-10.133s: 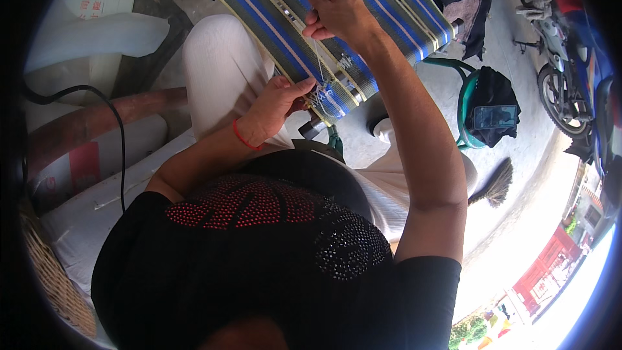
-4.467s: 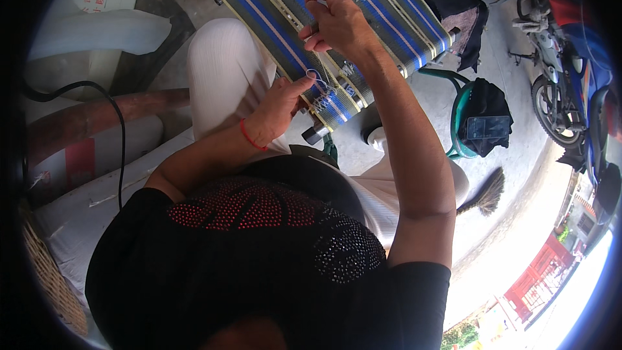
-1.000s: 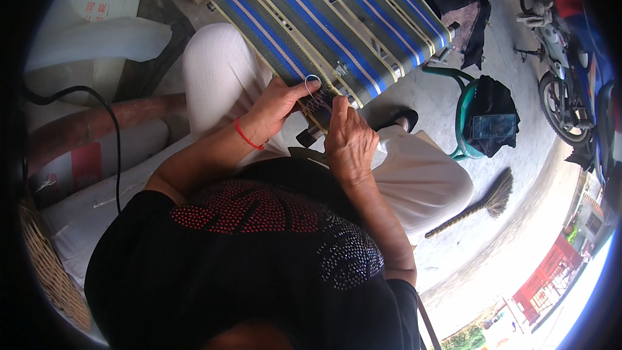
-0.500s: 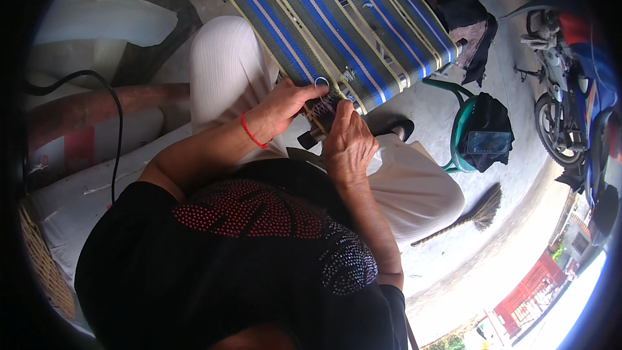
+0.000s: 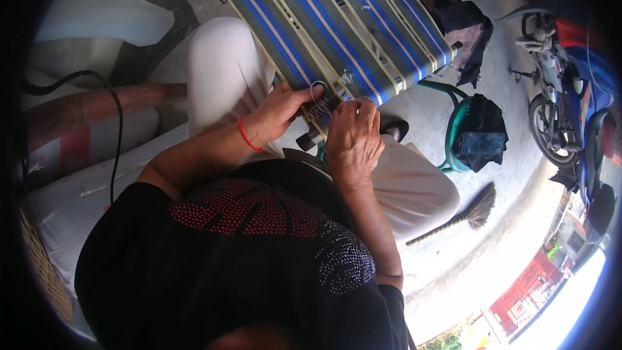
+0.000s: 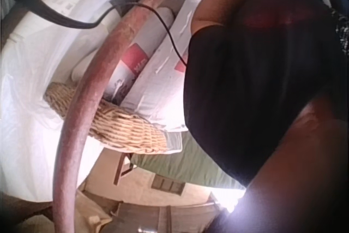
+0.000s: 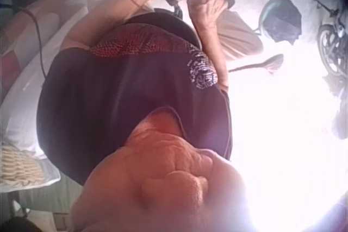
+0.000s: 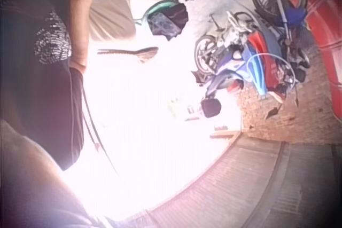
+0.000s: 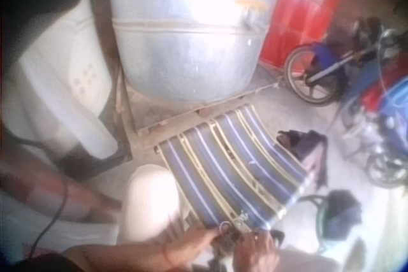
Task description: The person uses a thin line to sew or repair a blue and yellow striped mesh material, handling a small component by hand and then using scissors to cut the thread.
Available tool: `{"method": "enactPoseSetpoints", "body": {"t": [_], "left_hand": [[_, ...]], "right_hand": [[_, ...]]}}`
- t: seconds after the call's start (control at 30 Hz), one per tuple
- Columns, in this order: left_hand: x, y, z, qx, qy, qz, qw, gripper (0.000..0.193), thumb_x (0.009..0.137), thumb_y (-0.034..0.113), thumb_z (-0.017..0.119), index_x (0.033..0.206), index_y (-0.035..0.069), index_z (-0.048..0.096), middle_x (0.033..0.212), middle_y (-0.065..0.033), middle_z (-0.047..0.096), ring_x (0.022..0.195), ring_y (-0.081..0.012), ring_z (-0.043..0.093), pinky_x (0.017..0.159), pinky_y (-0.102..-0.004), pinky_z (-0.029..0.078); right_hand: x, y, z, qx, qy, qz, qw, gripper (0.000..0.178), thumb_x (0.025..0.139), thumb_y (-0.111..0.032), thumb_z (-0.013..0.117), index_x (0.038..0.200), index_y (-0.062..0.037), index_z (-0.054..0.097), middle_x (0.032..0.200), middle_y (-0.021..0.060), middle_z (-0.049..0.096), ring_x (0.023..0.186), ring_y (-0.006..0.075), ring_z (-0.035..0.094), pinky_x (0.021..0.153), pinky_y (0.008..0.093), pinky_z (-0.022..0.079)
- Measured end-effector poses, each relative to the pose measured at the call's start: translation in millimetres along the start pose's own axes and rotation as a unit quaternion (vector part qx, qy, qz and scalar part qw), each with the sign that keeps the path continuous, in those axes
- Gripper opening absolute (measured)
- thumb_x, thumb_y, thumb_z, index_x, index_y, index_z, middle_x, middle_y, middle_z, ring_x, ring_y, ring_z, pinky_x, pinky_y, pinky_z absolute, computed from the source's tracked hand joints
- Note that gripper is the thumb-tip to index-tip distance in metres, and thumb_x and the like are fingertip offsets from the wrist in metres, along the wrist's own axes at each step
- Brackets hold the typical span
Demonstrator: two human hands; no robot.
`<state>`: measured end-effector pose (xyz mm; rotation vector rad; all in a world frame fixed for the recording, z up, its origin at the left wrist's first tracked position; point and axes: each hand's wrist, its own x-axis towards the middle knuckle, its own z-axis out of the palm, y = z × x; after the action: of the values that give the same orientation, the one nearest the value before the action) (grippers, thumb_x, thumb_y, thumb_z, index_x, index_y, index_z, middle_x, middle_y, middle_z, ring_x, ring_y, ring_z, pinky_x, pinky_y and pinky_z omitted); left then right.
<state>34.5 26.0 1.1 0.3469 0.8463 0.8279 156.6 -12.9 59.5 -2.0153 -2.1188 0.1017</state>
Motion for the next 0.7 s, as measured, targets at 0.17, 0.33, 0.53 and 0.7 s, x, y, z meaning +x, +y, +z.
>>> {"method": "enactPoseSetpoints", "body": {"t": [0.17, 0.33, 0.53, 0.7], "left_hand": [[4, -8, -2, -0.026, -0.014, 0.015, 0.999, 0.017, 0.082, 0.011, 0.056, 0.098, 0.004, 0.057, 0.088, -0.0026, 0.060, 0.079, -0.0113, 0.057, 0.070, -0.0258, 0.047], [6, -12, -6, 0.041, -0.006, 0.022, 0.999, 0.019, 0.082, 0.013, 0.058, 0.099, 0.005, 0.057, 0.090, -0.0021, 0.060, 0.084, -0.0112, 0.056, 0.075, -0.0257, 0.045], [2, -9, -6, 0.039, -0.022, 0.049, 0.998, 0.024, 0.080, 0.017, 0.061, 0.101, 0.006, 0.056, 0.093, -0.0013, 0.059, 0.085, -0.0102, 0.054, 0.076, -0.0255, 0.043], [4, -8, -7, 0.030, -0.055, 0.047, 0.997, 0.029, 0.080, 0.018, 0.062, 0.104, 0.005, 0.053, 0.093, -0.0007, 0.057, 0.087, -0.0093, 0.052, 0.076, -0.0255, 0.043]], "right_hand": [[-4, 4, 12, 0.024, 0.019, 0.005, 1.000, 0.010, 0.073, -0.010, 0.055, 0.078, -0.0033, 0.049, 0.084, 0.0105, 0.044, 0.080, 0.0267, 0.050, 0.058, 0.0382, 0.045], [5, 5, 22, 0.063, 0.051, 0.011, 0.997, 0.009, 0.073, -0.008, 0.055, 0.077, -0.0035, 0.049, 0.082, 0.0114, 0.044, 0.079, 0.0283, 0.050, 0.059, 0.0396, 0.044], [38, 23, -3, 0.226, -0.018, -0.015, 0.974, 0.008, 0.074, -0.012, 0.058, 0.078, -0.0051, 0.059, 0.078, 0.0128, 0.054, 0.069, 0.0298, 0.056, 0.061, 0.0374, 0.044], [63, 24, 6, 0.249, -0.095, -0.035, 0.963, 0.012, 0.074, -0.012, 0.055, 0.076, -0.0021, 0.062, 0.074, 0.0160, 0.059, 0.070, 0.0299, 0.058, 0.063, 0.0346, 0.045]]}}
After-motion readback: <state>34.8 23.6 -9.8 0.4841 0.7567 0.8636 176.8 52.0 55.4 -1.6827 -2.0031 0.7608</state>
